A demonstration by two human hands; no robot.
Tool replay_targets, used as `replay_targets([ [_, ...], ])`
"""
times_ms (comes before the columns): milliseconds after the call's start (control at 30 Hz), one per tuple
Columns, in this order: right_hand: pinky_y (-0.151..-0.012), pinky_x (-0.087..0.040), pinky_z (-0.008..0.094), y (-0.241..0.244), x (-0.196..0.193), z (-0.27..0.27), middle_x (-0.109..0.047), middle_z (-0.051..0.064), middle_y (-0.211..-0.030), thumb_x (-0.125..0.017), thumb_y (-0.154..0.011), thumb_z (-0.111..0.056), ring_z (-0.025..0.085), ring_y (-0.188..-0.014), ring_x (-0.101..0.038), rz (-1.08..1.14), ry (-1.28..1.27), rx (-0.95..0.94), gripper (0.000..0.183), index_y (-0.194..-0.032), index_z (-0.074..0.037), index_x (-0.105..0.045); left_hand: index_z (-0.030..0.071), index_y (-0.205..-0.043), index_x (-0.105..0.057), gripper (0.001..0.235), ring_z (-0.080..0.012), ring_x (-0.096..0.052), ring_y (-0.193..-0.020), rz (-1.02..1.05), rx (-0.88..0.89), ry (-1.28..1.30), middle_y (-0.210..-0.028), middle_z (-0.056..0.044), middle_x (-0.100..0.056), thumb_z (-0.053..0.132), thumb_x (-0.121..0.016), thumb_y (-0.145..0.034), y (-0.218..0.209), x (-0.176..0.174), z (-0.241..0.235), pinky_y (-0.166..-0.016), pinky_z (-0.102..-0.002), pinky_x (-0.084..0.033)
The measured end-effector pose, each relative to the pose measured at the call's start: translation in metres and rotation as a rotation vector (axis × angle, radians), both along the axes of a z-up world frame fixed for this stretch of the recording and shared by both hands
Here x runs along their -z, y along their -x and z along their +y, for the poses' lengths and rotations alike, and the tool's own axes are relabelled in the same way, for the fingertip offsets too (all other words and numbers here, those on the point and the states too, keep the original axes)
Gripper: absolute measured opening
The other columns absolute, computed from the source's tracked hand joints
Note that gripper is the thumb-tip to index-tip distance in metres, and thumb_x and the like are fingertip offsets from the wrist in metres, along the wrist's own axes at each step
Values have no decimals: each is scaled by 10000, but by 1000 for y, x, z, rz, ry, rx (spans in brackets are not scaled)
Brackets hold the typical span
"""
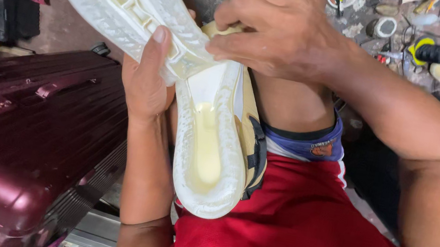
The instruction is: The person cleans the sole of a sneaker using a white cloth, then uses scissors to trim or scrape material from the sole. The person continues to wipe the sole and briefly handles a second sneaker.
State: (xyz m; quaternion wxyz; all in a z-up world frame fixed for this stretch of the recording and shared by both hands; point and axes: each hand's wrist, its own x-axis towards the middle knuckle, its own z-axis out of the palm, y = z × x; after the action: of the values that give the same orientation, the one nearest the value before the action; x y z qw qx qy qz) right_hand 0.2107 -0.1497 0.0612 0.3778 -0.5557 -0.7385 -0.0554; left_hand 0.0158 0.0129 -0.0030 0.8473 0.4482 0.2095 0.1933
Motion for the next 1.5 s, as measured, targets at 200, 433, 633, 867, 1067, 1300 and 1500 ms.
replay_targets([
  [200,-808,-508,352,-11,-19,1,-655,37,-1086,-740,-933,-92,233,-924,-624,-44,87,-144,138,-1066,-56,-742,-94,-1470,-468,490,-248,-635,-1149,-10,9,42,-1340,-200,-624,183,-623,-1097,0,3,5,-1048,-388,-533],
  [433,-798,-525,344,-10,-3,13,-629,84,-982,-692,-990,-114,243,-897,-643,153,157,-185,104,-1034,-24,-663,-127,-1464,-462,528,-280,-643,-1192,29,-82,59,-1318,-223,-616,218,-601,-1089,-2,3,4,-1072,-420,-547],
  [633,-803,-526,282,-7,0,0,-621,25,-1016,-665,-1086,-146,132,-875,-633,669,474,-240,132,-1159,-38,-649,-147,-1477,-454,587,-277,-645,-1219,32,-86,41,-1338,-240,-609,274,-594,-1094,-3,2,3,-1037,-388,-551],
  [867,-787,-522,321,2,-6,-21,-639,62,-1030,-728,-864,-179,207,-929,-631,-167,50,0,173,-993,-65,-709,-106,-1452,-473,579,-265,-650,-1170,63,-69,-31,-1300,-230,-627,309,-601,-1068,-5,-1,5,-1010,-402,-573],
  [1067,-785,-497,289,-5,-14,-24,-607,22,-1019,-687,-860,-168,159,-896,-590,-338,17,-25,236,-1068,-63,-722,-130,-1470,-475,574,-267,-652,-1187,49,-74,6,-1317,-221,-623,269,-627,-1086,-6,-1,2,-987,-373,-567],
  [1300,-714,-464,250,-2,-11,-23,-548,-10,-904,-673,-826,-163,118,-821,-570,-470,17,-8,118,-911,-82,-660,-68,-1488,-431,536,-231,-626,-1168,2,-145,58,-1312,-160,-594,218,-619,-1075,-2,7,-6,-1003,-386,-552],
  [1500,-699,-482,254,2,-18,-1,-542,-15,-880,-688,-886,-197,122,-789,-560,-573,-38,35,99,-886,-104,-656,-85,-1504,-417,488,-193,-583,-1139,-40,-76,56,-1311,-143,-586,189,-609,-1149,0,12,-2,-1034,-357,-496],
])
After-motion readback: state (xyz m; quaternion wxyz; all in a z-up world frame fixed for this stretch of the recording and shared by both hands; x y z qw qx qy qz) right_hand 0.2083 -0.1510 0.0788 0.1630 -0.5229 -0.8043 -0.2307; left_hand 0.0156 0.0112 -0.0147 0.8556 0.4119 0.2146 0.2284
